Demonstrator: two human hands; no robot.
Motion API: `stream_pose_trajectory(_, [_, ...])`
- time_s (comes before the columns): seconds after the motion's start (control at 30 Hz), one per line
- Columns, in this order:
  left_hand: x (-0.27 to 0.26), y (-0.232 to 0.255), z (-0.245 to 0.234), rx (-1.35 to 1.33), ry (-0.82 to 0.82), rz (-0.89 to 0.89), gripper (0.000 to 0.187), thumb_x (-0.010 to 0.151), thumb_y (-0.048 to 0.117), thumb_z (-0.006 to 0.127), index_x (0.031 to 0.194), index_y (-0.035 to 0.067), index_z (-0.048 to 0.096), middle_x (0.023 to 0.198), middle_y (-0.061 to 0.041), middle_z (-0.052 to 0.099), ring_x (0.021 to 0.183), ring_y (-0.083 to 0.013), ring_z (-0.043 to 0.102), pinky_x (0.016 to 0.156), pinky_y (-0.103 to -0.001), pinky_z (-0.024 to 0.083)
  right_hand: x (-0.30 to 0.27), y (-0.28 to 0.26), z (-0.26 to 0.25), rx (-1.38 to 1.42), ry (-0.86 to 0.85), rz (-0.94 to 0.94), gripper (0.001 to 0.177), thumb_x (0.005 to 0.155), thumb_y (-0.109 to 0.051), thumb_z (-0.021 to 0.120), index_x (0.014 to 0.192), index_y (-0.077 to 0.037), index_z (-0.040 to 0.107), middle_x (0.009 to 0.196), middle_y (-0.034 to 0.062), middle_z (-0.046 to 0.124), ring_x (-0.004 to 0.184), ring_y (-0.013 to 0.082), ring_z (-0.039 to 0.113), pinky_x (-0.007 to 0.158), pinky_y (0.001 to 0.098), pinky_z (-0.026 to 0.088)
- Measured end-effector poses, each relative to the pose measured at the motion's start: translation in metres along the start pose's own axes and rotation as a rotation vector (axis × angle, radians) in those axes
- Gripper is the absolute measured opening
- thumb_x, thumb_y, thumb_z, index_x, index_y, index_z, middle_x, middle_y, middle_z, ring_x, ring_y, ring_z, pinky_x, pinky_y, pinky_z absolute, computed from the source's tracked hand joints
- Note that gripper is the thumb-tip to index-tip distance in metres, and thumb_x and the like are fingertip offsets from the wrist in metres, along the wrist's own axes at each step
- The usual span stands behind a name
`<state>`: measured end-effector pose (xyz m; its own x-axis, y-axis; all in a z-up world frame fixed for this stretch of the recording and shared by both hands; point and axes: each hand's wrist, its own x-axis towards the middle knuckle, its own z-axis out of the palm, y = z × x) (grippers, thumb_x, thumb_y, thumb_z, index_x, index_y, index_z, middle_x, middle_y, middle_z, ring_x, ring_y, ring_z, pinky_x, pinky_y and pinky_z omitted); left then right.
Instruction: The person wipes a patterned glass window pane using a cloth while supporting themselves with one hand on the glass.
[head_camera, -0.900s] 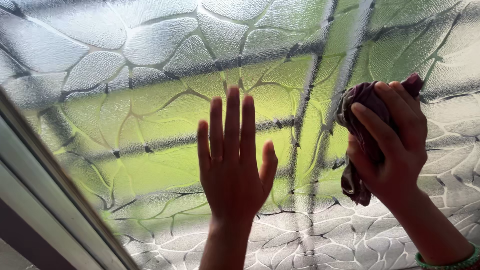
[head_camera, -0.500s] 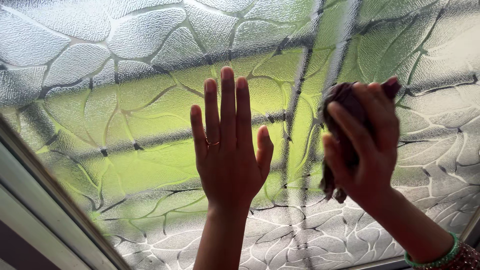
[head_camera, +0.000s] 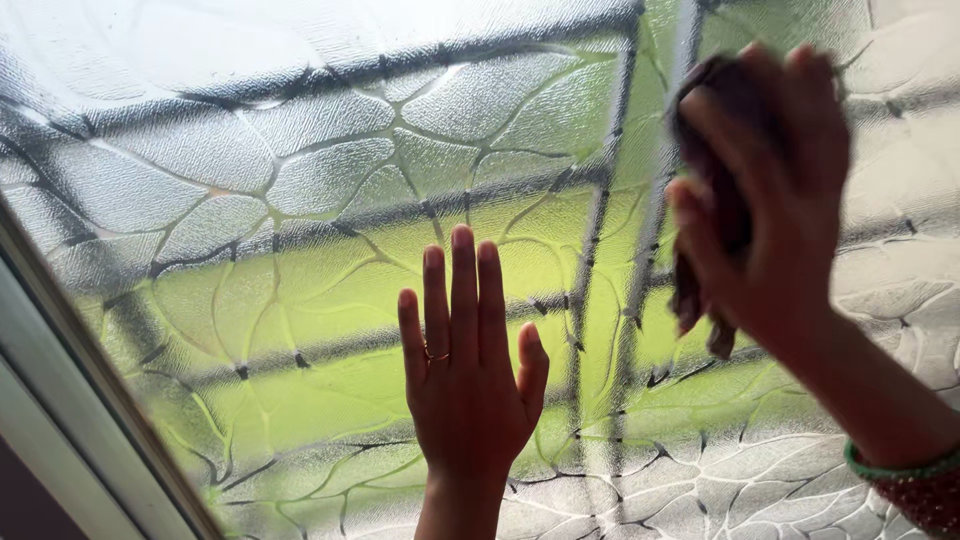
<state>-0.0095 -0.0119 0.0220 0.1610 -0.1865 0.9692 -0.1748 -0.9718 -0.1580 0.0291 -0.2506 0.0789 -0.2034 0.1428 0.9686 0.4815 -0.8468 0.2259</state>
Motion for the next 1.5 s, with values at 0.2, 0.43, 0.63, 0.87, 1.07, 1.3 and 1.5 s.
stream_pose_trajectory(0.2, [0.001, -0.001, 0.001, -0.007, 0.020, 0.009, 0.065, 0.103, 0.033, 0.046, 0.160, 0.004, 0.035, 0.168, -0.014, 0.032, 0.157, -0.0310, 0.027, 0.129, -0.050, 0.015, 0.014, 0.008, 0.000, 0.122, -0.161, -0.332, 0.051, 0.092, -0.024, 0.081, 0.140, -0.020, 0.064, 0.155, 0.0129, 0.051, 0.150, 0.0389, 0.044, 0.129, 0.0601, 0.038])
stream_pose_trajectory(0.43, [0.001, -0.002, 0.005, 0.005, 0.019, 0.011, 0.065, 0.102, 0.034, 0.045, 0.159, 0.003, 0.035, 0.168, -0.014, 0.032, 0.157, -0.0314, 0.027, 0.128, -0.051, 0.014, 0.061, 0.025, 0.009, 0.084, 0.006, -0.081, 0.044, 0.109, -0.012, 0.075, 0.149, -0.017, 0.059, 0.158, 0.0126, 0.049, 0.151, 0.0349, 0.044, 0.128, 0.0512, 0.040])
stream_pose_trajectory(0.63, [0.000, 0.000, 0.004, 0.011, 0.016, 0.007, 0.065, 0.103, 0.034, 0.045, 0.159, 0.004, 0.035, 0.168, -0.013, 0.031, 0.157, -0.0314, 0.026, 0.129, -0.051, 0.015, 0.023, -0.021, 0.017, 0.112, -0.162, -0.414, 0.054, 0.088, -0.028, 0.084, 0.138, -0.029, 0.066, 0.148, 0.0109, 0.058, 0.145, 0.0327, 0.048, 0.125, 0.0575, 0.038])
stream_pose_trajectory(0.87, [0.001, -0.002, 0.007, 0.012, 0.015, 0.007, 0.066, 0.102, 0.034, 0.045, 0.159, 0.004, 0.034, 0.168, -0.013, 0.031, 0.157, -0.0313, 0.026, 0.128, -0.051, 0.014, 0.068, 0.024, 0.000, 0.118, -0.085, -0.235, 0.044, 0.099, -0.009, 0.075, 0.141, -0.013, 0.063, 0.151, 0.0137, 0.053, 0.146, 0.0358, 0.049, 0.124, 0.0512, 0.044])
stream_pose_trajectory(1.07, [0.000, -0.001, 0.009, 0.011, 0.007, -0.001, 0.065, 0.103, 0.034, 0.044, 0.160, 0.004, 0.034, 0.168, -0.013, 0.031, 0.157, -0.0310, 0.025, 0.128, -0.051, 0.013, 0.044, 0.002, 0.009, 0.135, -0.008, -0.149, 0.044, 0.099, -0.010, 0.073, 0.141, -0.014, 0.062, 0.151, 0.0167, 0.051, 0.144, 0.0399, 0.048, 0.126, 0.0551, 0.038])
stream_pose_trajectory(1.3, [-0.001, -0.002, 0.009, 0.012, 0.008, 0.002, 0.065, 0.104, 0.035, 0.044, 0.160, 0.004, 0.034, 0.168, -0.013, 0.032, 0.157, -0.0308, 0.025, 0.129, -0.050, 0.013, 0.008, 0.013, -0.002, 0.172, -0.216, -0.359, 0.050, 0.088, -0.024, 0.081, 0.136, -0.023, 0.066, 0.148, 0.0129, 0.055, 0.142, 0.0368, 0.052, 0.128, 0.0564, 0.039])
stream_pose_trajectory(1.5, [0.000, -0.003, 0.010, -0.001, -0.003, -0.008, 0.067, 0.101, 0.036, 0.046, 0.160, 0.006, 0.034, 0.168, -0.012, 0.030, 0.157, -0.0301, 0.025, 0.128, -0.050, 0.015, -0.004, 0.003, -0.003, 0.090, -0.050, -0.019, 0.046, 0.095, -0.011, 0.075, 0.139, -0.016, 0.063, 0.153, 0.0153, 0.052, 0.147, 0.0394, 0.048, 0.127, 0.0540, 0.042])
